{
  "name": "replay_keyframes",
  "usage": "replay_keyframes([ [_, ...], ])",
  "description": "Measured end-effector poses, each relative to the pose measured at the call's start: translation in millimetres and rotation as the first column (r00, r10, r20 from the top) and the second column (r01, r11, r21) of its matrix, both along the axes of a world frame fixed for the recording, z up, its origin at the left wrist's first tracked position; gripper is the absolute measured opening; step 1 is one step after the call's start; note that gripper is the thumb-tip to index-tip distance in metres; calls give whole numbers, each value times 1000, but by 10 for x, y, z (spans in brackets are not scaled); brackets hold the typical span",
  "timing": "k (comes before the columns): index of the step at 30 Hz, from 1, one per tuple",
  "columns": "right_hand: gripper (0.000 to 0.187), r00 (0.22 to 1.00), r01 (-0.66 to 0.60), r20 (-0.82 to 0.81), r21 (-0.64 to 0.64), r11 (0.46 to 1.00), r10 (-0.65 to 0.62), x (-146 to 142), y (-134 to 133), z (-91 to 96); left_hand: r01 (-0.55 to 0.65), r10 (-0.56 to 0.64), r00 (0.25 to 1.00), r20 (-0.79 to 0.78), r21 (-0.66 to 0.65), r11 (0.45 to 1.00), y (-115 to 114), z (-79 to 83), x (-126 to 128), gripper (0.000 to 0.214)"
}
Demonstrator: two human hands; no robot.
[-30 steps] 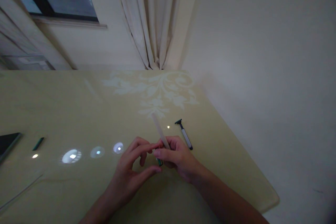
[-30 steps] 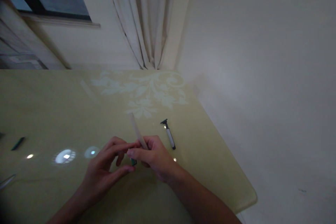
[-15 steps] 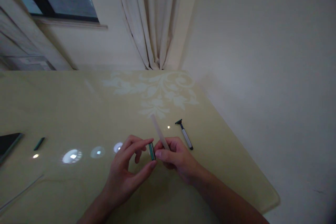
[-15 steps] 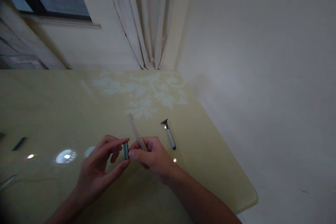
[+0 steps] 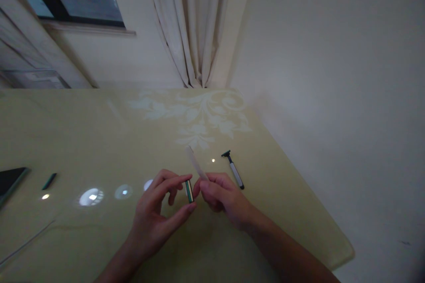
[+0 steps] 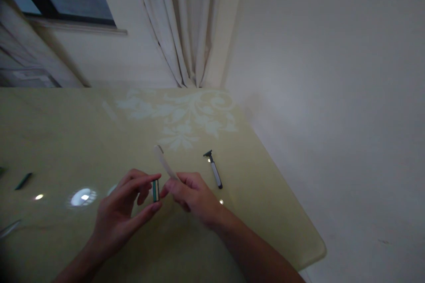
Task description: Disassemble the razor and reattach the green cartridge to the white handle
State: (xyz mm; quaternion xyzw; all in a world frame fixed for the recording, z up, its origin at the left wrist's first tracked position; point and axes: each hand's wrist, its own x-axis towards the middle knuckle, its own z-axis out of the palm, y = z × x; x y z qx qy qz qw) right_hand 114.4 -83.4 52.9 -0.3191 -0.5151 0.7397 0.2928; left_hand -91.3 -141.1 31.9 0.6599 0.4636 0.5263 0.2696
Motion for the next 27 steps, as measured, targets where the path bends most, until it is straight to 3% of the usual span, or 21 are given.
replay_keyframes([
  [3,55,983,62,151,258,964,-104,70,42,56,-49,50,995,88,-17,999,39,14,-52,44],
  [5,53,964,79,211,343,936,-159,116,73,80,-85,89,986,138,-38,996,65,13,-84,43],
  [11,52,974,45,195,334,942,-115,156,103,74,-162,169,967,189,-56,985,97,8,-132,45],
  [18,50,955,-60,274,554,830,-114,78,27,126,-168,167,973,158,-11,986,98,4,-108,44],
  [23,56,928,17,300,559,829,-221,60,46,99,-162,163,965,207,-19,987,113,-26,-138,41],
  [27,59,936,-39,313,544,838,-160,67,44,81,-191,198,961,195,-53,980,123,-18,-160,43],
])
